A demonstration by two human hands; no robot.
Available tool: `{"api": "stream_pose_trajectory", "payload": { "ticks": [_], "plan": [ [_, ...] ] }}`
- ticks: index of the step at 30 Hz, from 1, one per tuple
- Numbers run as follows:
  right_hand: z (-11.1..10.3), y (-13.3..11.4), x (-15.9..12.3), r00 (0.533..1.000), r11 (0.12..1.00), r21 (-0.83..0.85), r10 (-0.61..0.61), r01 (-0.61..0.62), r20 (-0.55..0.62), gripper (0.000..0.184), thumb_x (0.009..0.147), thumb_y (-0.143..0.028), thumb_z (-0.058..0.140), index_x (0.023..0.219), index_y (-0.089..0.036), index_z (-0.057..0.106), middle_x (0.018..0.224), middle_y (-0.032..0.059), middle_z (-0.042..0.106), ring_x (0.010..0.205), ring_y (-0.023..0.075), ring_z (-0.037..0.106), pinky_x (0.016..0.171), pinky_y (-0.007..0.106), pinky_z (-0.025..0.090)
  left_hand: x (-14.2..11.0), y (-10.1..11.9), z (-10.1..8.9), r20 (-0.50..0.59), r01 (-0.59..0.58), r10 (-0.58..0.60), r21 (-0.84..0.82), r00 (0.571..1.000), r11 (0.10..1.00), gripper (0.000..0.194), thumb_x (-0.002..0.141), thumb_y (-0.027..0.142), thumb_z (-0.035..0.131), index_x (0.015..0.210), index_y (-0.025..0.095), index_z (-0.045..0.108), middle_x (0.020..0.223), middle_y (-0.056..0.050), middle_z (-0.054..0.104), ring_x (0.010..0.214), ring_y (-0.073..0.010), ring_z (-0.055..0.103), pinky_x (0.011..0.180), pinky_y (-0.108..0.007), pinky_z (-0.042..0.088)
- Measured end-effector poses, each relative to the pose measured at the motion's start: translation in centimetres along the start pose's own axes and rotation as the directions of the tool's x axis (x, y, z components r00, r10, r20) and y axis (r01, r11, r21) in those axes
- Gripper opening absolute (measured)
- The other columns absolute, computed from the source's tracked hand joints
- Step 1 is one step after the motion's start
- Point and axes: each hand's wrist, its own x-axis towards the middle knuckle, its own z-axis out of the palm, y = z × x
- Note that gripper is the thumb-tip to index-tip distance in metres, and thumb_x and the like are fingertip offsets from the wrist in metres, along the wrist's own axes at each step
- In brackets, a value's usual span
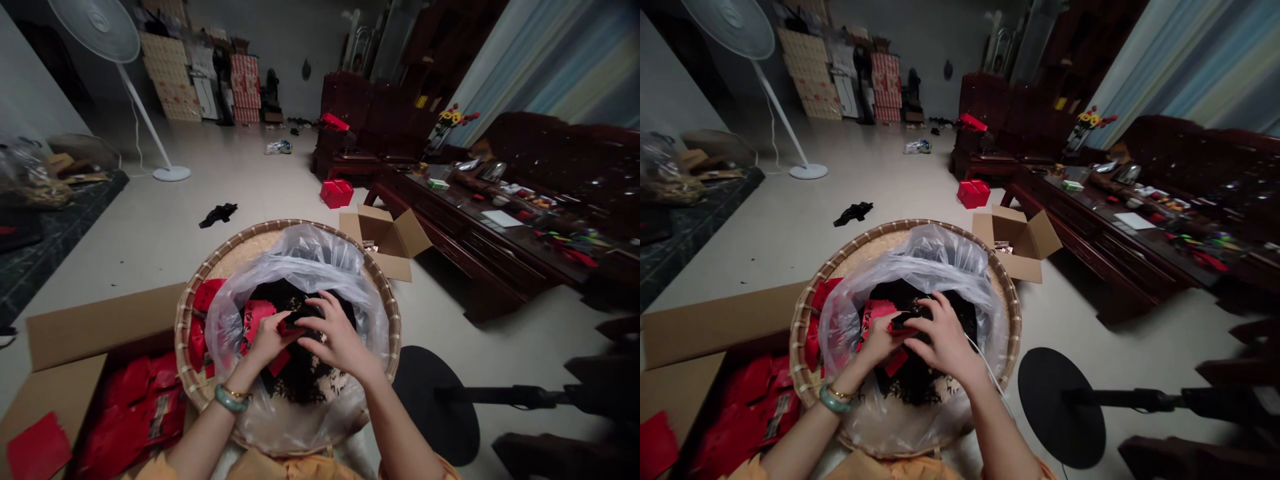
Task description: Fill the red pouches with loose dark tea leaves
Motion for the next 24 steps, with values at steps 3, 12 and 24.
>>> {"api": "stream_pose_trajectory", "payload": {
  "ticks": [3, 12, 24],
  "plan": [
    [0.7, -0.3, 0.8, 0.992, 0.996, -0.093, 0.006, 0.005, 0.124, 0.024, 0.081, -0.037, 0.060, 0.100, -0.025, 0.068, 0.127, 0.0102, 0.049, 0.133, 0.0312, 0.022, 0.105, 0.050, 0.029, -0.1, 0.3, 0.0, 0.072, 0.056, -0.057, 0.020, 0.996, 0.998, 0.019, 0.065, 0.024, 0.067, 0.082, 0.013, 0.069, 0.069, -0.003, 0.069, 0.065, -0.0168, 0.061, 0.061, -0.024, 0.047],
    [2.6, 2.3, 2.5, 0.975, 0.916, 0.339, 0.220, -0.214, 0.020, 0.025, 0.075, -0.029, 0.065, 0.099, -0.021, 0.067, 0.096, 0.0045, 0.064, 0.091, 0.0170, 0.057, 0.082, 0.032, 0.045, 0.1, 1.5, 0.0, 0.236, 0.302, -0.242, -0.268, 0.941, 0.915, 0.037, 0.056, 0.024, 0.074, 0.089, 0.011, 0.065, 0.082, -0.003, 0.069, 0.073, -0.0178, 0.062, 0.066, -0.027, 0.050],
    [5.2, 4.8, 2.4, 0.777, 0.395, 0.769, 0.596, -0.503, 0.203, 0.033, 0.054, -0.045, 0.074, 0.061, -0.015, 0.061, 0.049, -0.0045, 0.054, 0.043, 0.0076, 0.044, 0.042, 0.020, 0.033, 0.9, 1.1, 0.4, 0.206, 0.420, -0.370, -0.556, 0.906, 0.718, 0.045, 0.070, 0.055, 0.062, 0.082, 0.012, 0.064, 0.064, -0.001, 0.065, 0.059, -0.0147, 0.061, 0.055, -0.026, 0.051]
  ]
}}
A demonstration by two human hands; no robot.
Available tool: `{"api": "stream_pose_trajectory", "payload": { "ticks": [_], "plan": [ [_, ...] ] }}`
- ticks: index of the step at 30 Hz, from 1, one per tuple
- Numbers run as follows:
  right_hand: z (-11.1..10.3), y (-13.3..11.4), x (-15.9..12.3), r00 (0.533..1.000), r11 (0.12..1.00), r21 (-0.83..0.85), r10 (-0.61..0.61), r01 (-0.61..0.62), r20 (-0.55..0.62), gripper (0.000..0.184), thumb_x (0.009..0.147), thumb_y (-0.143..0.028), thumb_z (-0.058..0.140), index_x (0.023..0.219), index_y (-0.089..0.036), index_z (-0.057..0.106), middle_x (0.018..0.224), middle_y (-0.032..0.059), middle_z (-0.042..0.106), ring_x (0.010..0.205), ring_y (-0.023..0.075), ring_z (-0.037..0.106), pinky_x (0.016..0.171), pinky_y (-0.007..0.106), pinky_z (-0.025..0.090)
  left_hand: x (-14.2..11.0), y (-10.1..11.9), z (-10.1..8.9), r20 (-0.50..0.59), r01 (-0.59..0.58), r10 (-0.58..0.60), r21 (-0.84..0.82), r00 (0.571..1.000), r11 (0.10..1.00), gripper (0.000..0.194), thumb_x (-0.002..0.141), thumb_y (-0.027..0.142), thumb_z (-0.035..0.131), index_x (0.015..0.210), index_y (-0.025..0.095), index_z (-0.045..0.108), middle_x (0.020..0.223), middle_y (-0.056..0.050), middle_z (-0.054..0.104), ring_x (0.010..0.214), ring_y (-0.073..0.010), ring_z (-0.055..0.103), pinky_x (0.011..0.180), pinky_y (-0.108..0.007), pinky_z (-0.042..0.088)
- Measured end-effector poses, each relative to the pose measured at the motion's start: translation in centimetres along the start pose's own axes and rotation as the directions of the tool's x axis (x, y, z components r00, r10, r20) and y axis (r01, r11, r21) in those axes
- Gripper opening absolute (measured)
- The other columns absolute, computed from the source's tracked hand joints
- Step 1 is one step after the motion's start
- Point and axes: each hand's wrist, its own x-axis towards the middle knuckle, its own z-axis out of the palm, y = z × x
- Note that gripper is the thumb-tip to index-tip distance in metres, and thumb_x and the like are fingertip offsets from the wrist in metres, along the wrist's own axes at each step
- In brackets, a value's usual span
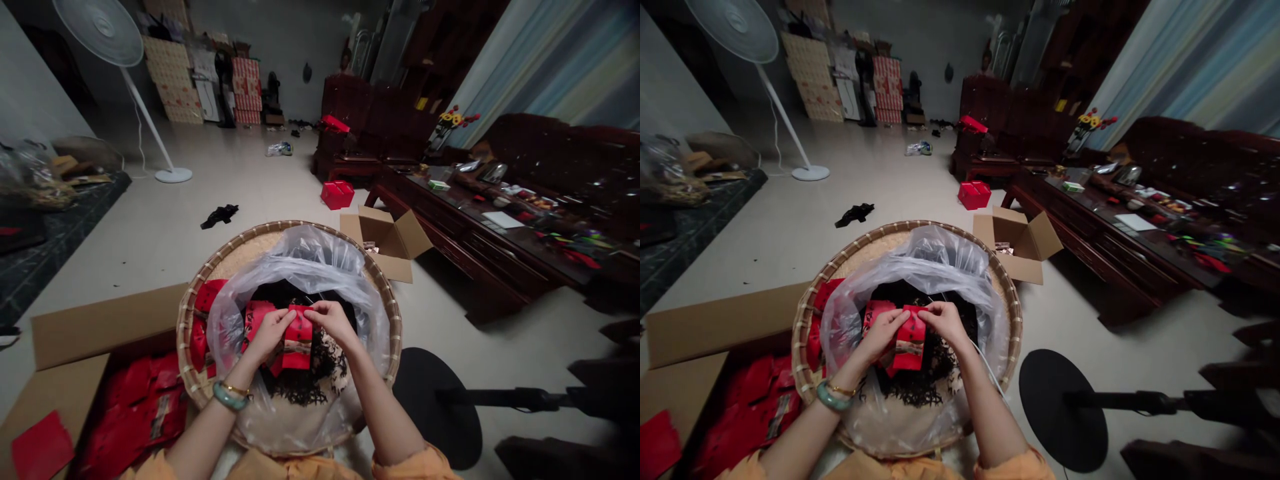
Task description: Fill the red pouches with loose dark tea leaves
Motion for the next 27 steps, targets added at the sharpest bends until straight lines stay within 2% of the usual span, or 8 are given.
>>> {"api": "stream_pose_trajectory", "payload": {
  "ticks": [6, 9, 11, 13, 16, 21, 24, 27],
  "plan": [
    [0.4, 0.1, 0.1, 0.997, 0.997, -0.069, 0.029, -0.024, 0.066, 0.033, 0.053, -0.044, 0.075, 0.062, -0.015, 0.061, 0.047, -0.0059, 0.052, 0.041, 0.0059, 0.040, 0.038, 0.018, 0.028, 0.1, -0.4, 0.0, -0.044, -0.052, 0.058, 0.132, 0.997, 0.990, 0.039, 0.071, 0.050, 0.062, 0.078, 0.012, 0.063, 0.064, 0.000, 0.064, 0.057, -0.0138, 0.060, 0.048, -0.023, 0.047],
    [0.5, 0.5, 0.3, 0.999, 0.999, -0.046, 0.029, -0.027, 0.042, 0.032, 0.052, -0.042, 0.075, 0.057, -0.015, 0.059, 0.046, -0.0056, 0.052, 0.041, 0.0062, 0.041, 0.040, 0.019, 0.030, 0.0, -0.3, 0.3, -0.032, -0.040, 0.042, 0.060, 0.999, 0.997, 0.038, 0.070, 0.048, 0.064, 0.083, 0.012, 0.063, 0.070, -0.002, 0.067, 0.061, -0.0148, 0.063, 0.054, -0.024, 0.049],
    [0.5, 0.9, 0.5, 1.000, 1.000, -0.013, 0.014, -0.014, 0.008, 0.031, 0.052, -0.041, 0.075, 0.057, -0.015, 0.059, 0.046, -0.0052, 0.053, 0.041, 0.0071, 0.043, 0.041, 0.019, 0.031, -0.3, -0.1, 0.3, 0.015, 0.033, -0.032, -0.037, 0.999, 0.999, 0.042, 0.068, 0.047, 0.066, 0.091, 0.013, 0.061, 0.073, -0.003, 0.068, 0.061, -0.0160, 0.064, 0.056, -0.027, 0.051],
    [0.4, 1.3, 0.7, 0.999, 1.000, 0.016, -0.009, 0.010, -0.044, 0.029, 0.053, -0.040, 0.074, 0.057, -0.015, 0.058, 0.046, -0.0052, 0.053, 0.041, 0.0077, 0.044, 0.041, 0.020, 0.032, -0.7, 0.0, 0.2, 0.114, 0.111, -0.103, -0.073, 0.988, 0.991, 0.047, 0.062, 0.041, 0.073, 0.098, 0.014, 0.058, 0.075, -0.003, 0.069, 0.063, -0.0171, 0.066, 0.058, -0.028, 0.052],
    [0.1, 1.6, 0.9, 0.993, 0.998, 0.051, -0.035, 0.041, -0.112, 0.029, 0.054, -0.039, 0.073, 0.058, -0.016, 0.057, 0.045, -0.0054, 0.052, 0.041, 0.0077, 0.043, 0.041, 0.020, 0.033, -1.3, -0.1, -0.2, 0.223, 0.152, -0.155, 0.032, 0.962, 0.988, 0.047, 0.053, 0.026, 0.080, 0.094, 0.012, 0.061, 0.079, -0.005, 0.070, 0.069, -0.0168, 0.066, 0.060, -0.025, 0.051],
    [-0.2, 1.6, 0.9, 0.994, 0.994, 0.091, -0.055, 0.064, -0.098, 0.031, 0.057, -0.041, 0.073, 0.058, -0.016, 0.055, 0.044, -0.0054, 0.051, 0.039, 0.0072, 0.042, 0.040, 0.020, 0.031, -1.7, -0.5, -0.9, 0.245, 0.154, -0.185, 0.142, 0.952, 0.978, 0.036, 0.055, 0.019, 0.076, 0.088, 0.011, 0.064, 0.088, -0.007, 0.070, 0.058, -0.0125, 0.062, 0.048, -0.022, 0.048],
    [-0.2, 1.9, 1.1, 0.993, 0.992, 0.102, -0.063, 0.073, -0.104, 0.031, 0.057, -0.042, 0.073, 0.059, -0.015, 0.057, 0.044, -0.0051, 0.052, 0.038, 0.0072, 0.042, 0.039, 0.020, 0.031, -1.6, -0.2, -1.2, 0.291, 0.118, -0.142, 0.097, 0.946, 0.988, 0.041, 0.052, 0.013, 0.077, 0.091, 0.012, 0.064, 0.086, -0.005, 0.070, 0.066, -0.0141, 0.064, 0.058, -0.023, 0.051],
    [0.2, 2.6, 1.3, 0.992, 0.993, 0.084, -0.074, 0.082, -0.103, 0.031, 0.055, -0.042, 0.075, 0.059, -0.015, 0.060, 0.046, -0.0041, 0.054, 0.040, 0.0079, 0.044, 0.040, 0.020, 0.033, -1.0, 0.4, -1.0, 0.243, 0.128, -0.112, -0.048, 0.963, 0.991, 0.045, 0.061, 0.024, 0.075, 0.102, 0.015, 0.061, 0.076, -0.002, 0.069, 0.071, -0.0164, 0.066, 0.065, -0.026, 0.052]
  ]
}}
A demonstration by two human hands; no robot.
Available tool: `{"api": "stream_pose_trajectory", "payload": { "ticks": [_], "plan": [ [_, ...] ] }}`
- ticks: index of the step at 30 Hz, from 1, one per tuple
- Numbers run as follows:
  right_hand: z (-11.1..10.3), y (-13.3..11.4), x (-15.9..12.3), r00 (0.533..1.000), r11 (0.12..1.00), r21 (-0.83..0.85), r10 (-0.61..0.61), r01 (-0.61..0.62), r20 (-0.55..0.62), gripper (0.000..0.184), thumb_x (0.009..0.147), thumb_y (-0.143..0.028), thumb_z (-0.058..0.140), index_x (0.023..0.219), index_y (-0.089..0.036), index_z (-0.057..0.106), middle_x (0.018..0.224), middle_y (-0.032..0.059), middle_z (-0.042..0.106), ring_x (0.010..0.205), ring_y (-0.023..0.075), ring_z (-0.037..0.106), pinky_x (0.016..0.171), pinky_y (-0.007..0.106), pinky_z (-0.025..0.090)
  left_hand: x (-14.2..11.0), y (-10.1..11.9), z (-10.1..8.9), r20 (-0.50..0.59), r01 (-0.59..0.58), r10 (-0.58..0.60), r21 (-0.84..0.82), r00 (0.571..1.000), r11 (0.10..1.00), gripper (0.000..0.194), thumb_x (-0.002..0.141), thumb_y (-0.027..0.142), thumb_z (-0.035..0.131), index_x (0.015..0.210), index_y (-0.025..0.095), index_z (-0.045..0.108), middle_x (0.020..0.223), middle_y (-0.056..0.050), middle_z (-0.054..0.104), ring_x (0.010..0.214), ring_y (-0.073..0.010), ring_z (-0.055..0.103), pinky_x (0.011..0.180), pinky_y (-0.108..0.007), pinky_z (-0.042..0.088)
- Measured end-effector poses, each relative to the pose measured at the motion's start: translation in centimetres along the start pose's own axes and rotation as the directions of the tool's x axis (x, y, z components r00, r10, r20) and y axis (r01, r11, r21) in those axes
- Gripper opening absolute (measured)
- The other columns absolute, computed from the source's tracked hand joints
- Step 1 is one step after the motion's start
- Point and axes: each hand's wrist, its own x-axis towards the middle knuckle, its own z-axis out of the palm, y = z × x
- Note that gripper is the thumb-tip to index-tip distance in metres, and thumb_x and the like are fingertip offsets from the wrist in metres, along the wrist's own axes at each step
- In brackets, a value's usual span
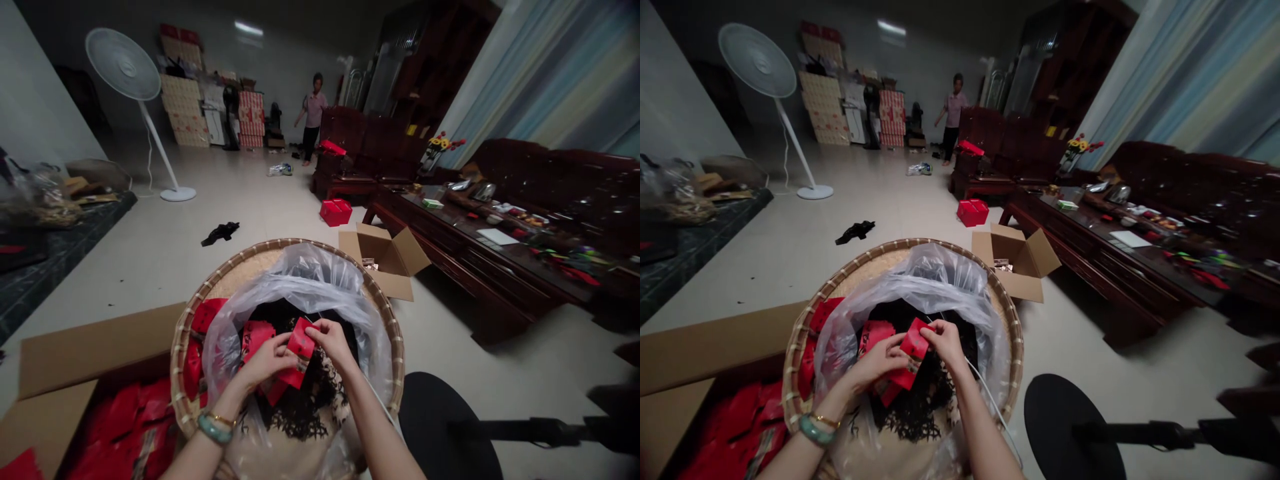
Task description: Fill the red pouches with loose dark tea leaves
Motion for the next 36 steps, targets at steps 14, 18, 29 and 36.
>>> {"api": "stream_pose_trajectory", "payload": {
  "ticks": [14, 18, 29, 36],
  "plan": [
    [-3.5, 3.7, 0.5, 0.919, 0.463, -0.881, -0.382, 0.099, -0.097, 0.040, 0.077, -0.025, 0.058, 0.116, -0.017, 0.058, 0.108, 0.0124, 0.061, 0.101, 0.0277, 0.054, 0.086, 0.037, 0.042, 2.5, -1.5, -0.2, -0.351, -0.068, 0.009, -0.157, 0.936, 0.985, 0.041, 0.057, 0.045, 0.074, 0.079, 0.013, 0.061, 0.054, 0.001, 0.060, 0.041, -0.0120, 0.057, 0.042, -0.023, 0.047],
    [-3.1, 4.8, 1.5, 0.961, 0.224, -0.975, -0.269, 0.000, -0.062, 0.054, 0.077, -0.024, 0.060, 0.128, -0.015, 0.047, 0.110, 0.0145, 0.059, 0.101, 0.0285, 0.054, 0.084, 0.037, 0.042, 2.1, -1.4, -0.1, -0.344, -0.107, 0.060, -0.120, 0.937, 0.987, 0.038, 0.059, 0.045, 0.073, 0.075, 0.013, 0.060, 0.057, 0.000, 0.061, 0.048, -0.0125, 0.059, 0.049, -0.023, 0.049],
    [-7.0, 2.4, -1.2, 0.998, 0.763, -0.643, -0.067, 0.064, 0.021, 0.046, 0.069, -0.034, 0.063, 0.111, -0.014, 0.063, 0.101, 0.0105, 0.065, 0.092, 0.0245, 0.061, 0.080, 0.033, 0.047, 1.3, -0.6, -0.8, -0.364, -0.122, 0.137, 0.062, 0.921, 0.991, 0.037, 0.061, 0.049, 0.069, 0.066, 0.014, 0.058, 0.056, 0.002, 0.057, 0.056, -0.0120, 0.056, 0.054, -0.021, 0.044],
    [-6.2, -1.1, -3.0, 0.975, 0.956, -0.292, 0.030, 0.037, 0.220, 0.050, 0.070, -0.045, 0.065, 0.113, -0.018, 0.063, 0.100, 0.0066, 0.068, 0.083, 0.0226, 0.063, 0.070, 0.033, 0.049, 1.6, -0.9, 0.2, -0.291, -0.090, 0.109, 0.076, 0.951, 0.993, 0.036, 0.063, 0.049, 0.067, 0.070, 0.014, 0.060, 0.060, 0.001, 0.058, 0.053, -0.0108, 0.053, 0.052, -0.021, 0.041]
  ]
}}
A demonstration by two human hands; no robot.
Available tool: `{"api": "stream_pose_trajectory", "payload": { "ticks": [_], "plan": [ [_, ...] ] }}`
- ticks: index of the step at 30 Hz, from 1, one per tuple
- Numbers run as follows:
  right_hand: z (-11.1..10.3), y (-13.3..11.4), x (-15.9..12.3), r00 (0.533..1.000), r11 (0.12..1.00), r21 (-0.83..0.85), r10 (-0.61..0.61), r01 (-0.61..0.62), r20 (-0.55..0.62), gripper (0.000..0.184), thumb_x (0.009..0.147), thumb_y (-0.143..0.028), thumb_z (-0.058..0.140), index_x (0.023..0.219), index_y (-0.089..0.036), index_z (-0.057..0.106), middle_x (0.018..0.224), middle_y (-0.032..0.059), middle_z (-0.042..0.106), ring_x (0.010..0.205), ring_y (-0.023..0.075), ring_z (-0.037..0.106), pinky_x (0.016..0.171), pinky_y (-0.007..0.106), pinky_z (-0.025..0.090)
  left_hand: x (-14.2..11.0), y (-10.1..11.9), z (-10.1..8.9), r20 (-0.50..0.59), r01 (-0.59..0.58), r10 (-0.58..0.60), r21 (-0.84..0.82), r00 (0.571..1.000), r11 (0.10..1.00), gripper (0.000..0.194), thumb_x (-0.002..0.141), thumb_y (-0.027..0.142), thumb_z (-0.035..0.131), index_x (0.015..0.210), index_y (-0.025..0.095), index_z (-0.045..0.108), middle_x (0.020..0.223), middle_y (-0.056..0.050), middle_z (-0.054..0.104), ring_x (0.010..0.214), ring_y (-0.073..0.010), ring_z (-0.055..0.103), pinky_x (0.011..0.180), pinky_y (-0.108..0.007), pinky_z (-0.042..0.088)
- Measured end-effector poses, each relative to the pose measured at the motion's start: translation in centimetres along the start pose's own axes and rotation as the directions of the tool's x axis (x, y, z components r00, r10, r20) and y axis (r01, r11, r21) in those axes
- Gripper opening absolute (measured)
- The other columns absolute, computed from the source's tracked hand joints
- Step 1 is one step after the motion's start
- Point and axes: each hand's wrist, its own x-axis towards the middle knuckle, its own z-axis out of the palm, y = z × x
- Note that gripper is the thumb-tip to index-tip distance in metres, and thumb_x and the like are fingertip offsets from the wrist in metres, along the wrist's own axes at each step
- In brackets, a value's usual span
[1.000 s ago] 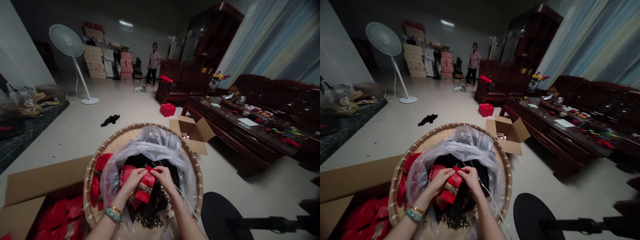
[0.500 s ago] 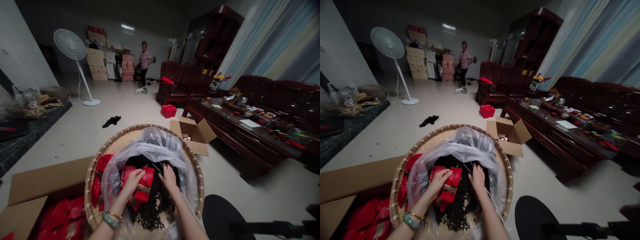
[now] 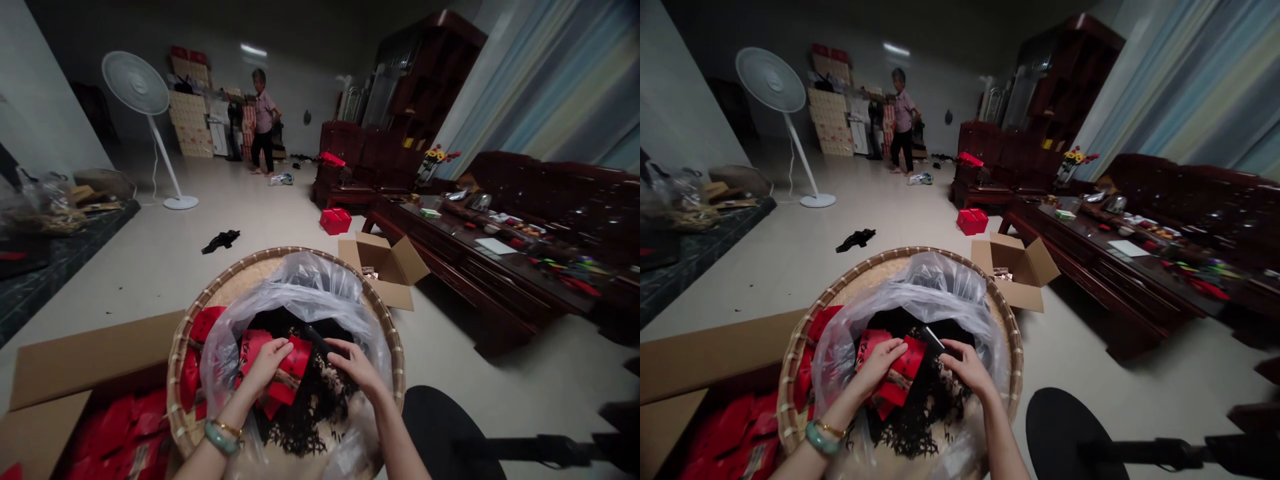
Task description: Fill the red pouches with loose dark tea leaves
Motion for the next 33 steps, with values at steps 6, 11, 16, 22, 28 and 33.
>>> {"api": "stream_pose_trajectory", "payload": {
  "ticks": [6, 11, 16, 22, 28, 33],
  "plan": [
    [1.8, -1.5, 1.7, 0.993, 0.969, -0.222, -0.117, 0.108, -0.030, 0.044, 0.067, -0.030, 0.069, 0.108, -0.017, 0.066, 0.107, 0.0089, 0.068, 0.099, 0.0266, 0.060, 0.090, 0.040, 0.044, -0.2, 0.5, 0.1, 0.057, -0.033, 0.029, 0.071, 0.998, 0.997, 0.035, 0.063, 0.046, 0.066, 0.073, 0.013, 0.064, 0.066, -0.001, 0.062, 0.061, -0.0137, 0.056, 0.061, -0.023, 0.043],
    [0.9, -1.9, 1.6, 0.996, 0.978, -0.195, -0.082, 0.077, -0.020, 0.048, 0.067, -0.033, 0.068, 0.111, -0.014, 0.064, 0.113, 0.0110, 0.065, 0.105, 0.0272, 0.059, 0.094, 0.040, 0.042, -0.5, 1.1, -0.3, 0.014, -0.047, 0.046, 0.083, 0.999, 0.995, 0.034, 0.065, 0.048, 0.066, 0.068, 0.014, 0.063, 0.063, -0.001, 0.062, 0.061, -0.0142, 0.056, 0.059, -0.023, 0.043],
    [1.1, -2.2, 1.4, 0.994, 0.972, -0.220, -0.065, 0.083, 0.088, 0.041, 0.068, -0.032, 0.067, 0.107, -0.017, 0.067, 0.105, 0.0073, 0.069, 0.098, 0.0269, 0.061, 0.089, 0.039, 0.044, -0.4, 1.2, -0.2, 0.038, -0.049, 0.046, 0.071, 0.998, 0.996, 0.034, 0.064, 0.046, 0.066, 0.074, 0.013, 0.066, 0.065, -0.001, 0.063, 0.064, -0.0154, 0.058, 0.061, -0.024, 0.045],
    [2.5, -2.9, 1.8, 0.990, 0.971, -0.202, -0.114, 0.129, 0.087, 0.031, 0.071, -0.028, 0.062, 0.099, -0.018, 0.071, 0.093, 0.0045, 0.072, 0.089, 0.0263, 0.063, 0.081, 0.035, 0.046, -0.5, 0.9, -0.2, 0.004, -0.035, 0.034, 0.077, 0.999, 0.996, 0.035, 0.064, 0.045, 0.068, 0.077, 0.013, 0.067, 0.066, -0.002, 0.065, 0.067, -0.0174, 0.060, 0.061, -0.025, 0.047],
    [3.0, -2.9, 2.1, 0.982, 0.961, -0.209, -0.168, 0.183, 0.088, 0.029, 0.072, -0.029, 0.060, 0.096, -0.018, 0.072, 0.090, 0.0034, 0.072, 0.088, 0.0274, 0.064, 0.077, 0.032, 0.047, -0.7, 1.2, -0.2, 0.003, -0.060, 0.060, -0.087, 0.998, 0.994, 0.049, 0.061, 0.049, 0.072, 0.097, 0.015, 0.063, 0.086, -0.006, 0.067, 0.084, -0.0184, 0.061, 0.075, -0.026, 0.046],
    [3.6, -2.7, 2.2, 0.975, 0.951, -0.226, -0.187, 0.210, 0.119, 0.029, 0.073, -0.026, 0.058, 0.097, -0.019, 0.071, 0.094, 0.0041, 0.072, 0.092, 0.0271, 0.063, 0.080, 0.033, 0.046, 0.3, 1.1, 0.1, -0.084, -0.135, 0.137, 0.026, 0.987, 0.990, 0.040, 0.062, 0.050, 0.069, 0.079, 0.014, 0.066, 0.072, -0.003, 0.064, 0.073, -0.0165, 0.058, 0.070, -0.025, 0.043]
  ]
}}
